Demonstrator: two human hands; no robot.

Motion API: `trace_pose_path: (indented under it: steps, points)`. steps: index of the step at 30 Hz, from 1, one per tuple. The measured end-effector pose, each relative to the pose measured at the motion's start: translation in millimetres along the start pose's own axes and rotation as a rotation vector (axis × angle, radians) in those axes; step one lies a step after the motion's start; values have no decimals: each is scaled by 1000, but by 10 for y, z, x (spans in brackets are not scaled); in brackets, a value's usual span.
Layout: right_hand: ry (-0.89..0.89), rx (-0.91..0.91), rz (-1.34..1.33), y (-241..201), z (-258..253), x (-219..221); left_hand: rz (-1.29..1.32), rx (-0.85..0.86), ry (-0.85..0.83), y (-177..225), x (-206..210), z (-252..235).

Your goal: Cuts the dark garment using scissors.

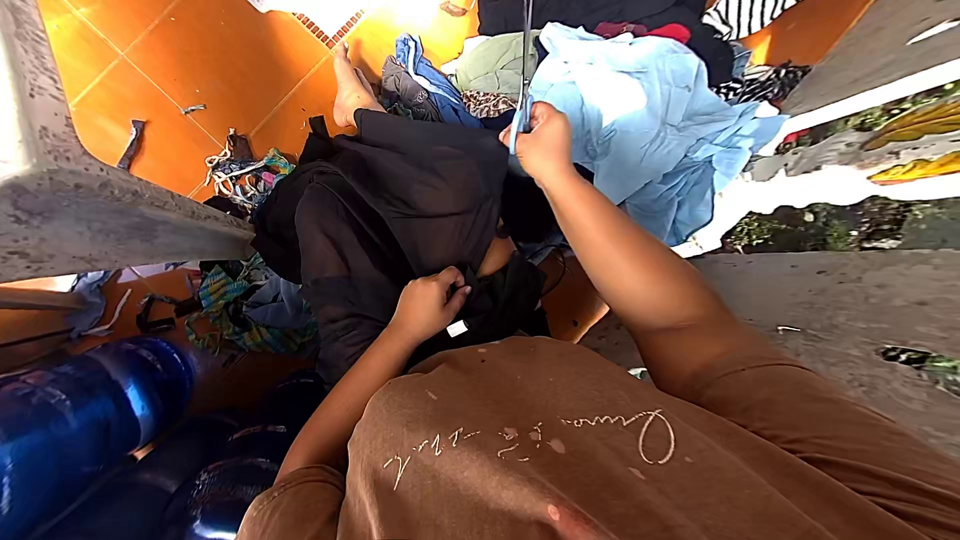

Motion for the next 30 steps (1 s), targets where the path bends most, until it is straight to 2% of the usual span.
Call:
trace_pose_path:
  steps: [5, 7, 11, 15, 17, 19, 22, 24, 26, 28, 30]
  points:
    - [-86, 126, -117, 298, 269, -150, -22, -6, -23, 23, 7, -14]
    - [-155, 133, -275, 298, 500, -245, -14, -16, -13, 9, 14, -8]
    - [-438, 246, -663, 285, 1160, -449, 13, -56, 3, -27, 3, -14]
    - [-664, 294, -754, 330, 1849, -575, 57, -80, 72, 9, -50, -53]
    - [-580, 268, -695, 359, 2027, -595, 56, -46, 220, 45, -130, -111]
    - [-378, 215, -584, 400, 2060, -578, 58, 31, 355, 82, -273, -263]
    - [-139, 137, -480, 458, 1906, -444, 9, 6, 427, 136, -567, -653]
    - [-57, 63, -437, 478, 1715, -274, -73, -121, 413, 127, -707, -903]
    - [-16, -25, -402, 505, 1526, -87, -99, -263, 314, 78, -717, -1034]
    - [-30, -83, -401, 491, 1380, 49, -118, -312, 193, -15, -604, -1034]
    - [-39, -124, -402, 460, 1298, 151, -153, -297, 185, -118, -475, -933]
Point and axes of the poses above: each hand's wrist, its own z-axis away from the middle knuckle, its own x-axis out of the palm, y = z × x, the point moved 2 cm from there along -z, towards the middle knuckle, and after that the axes turned 15 degrees about -x, right-handed, at the moved point
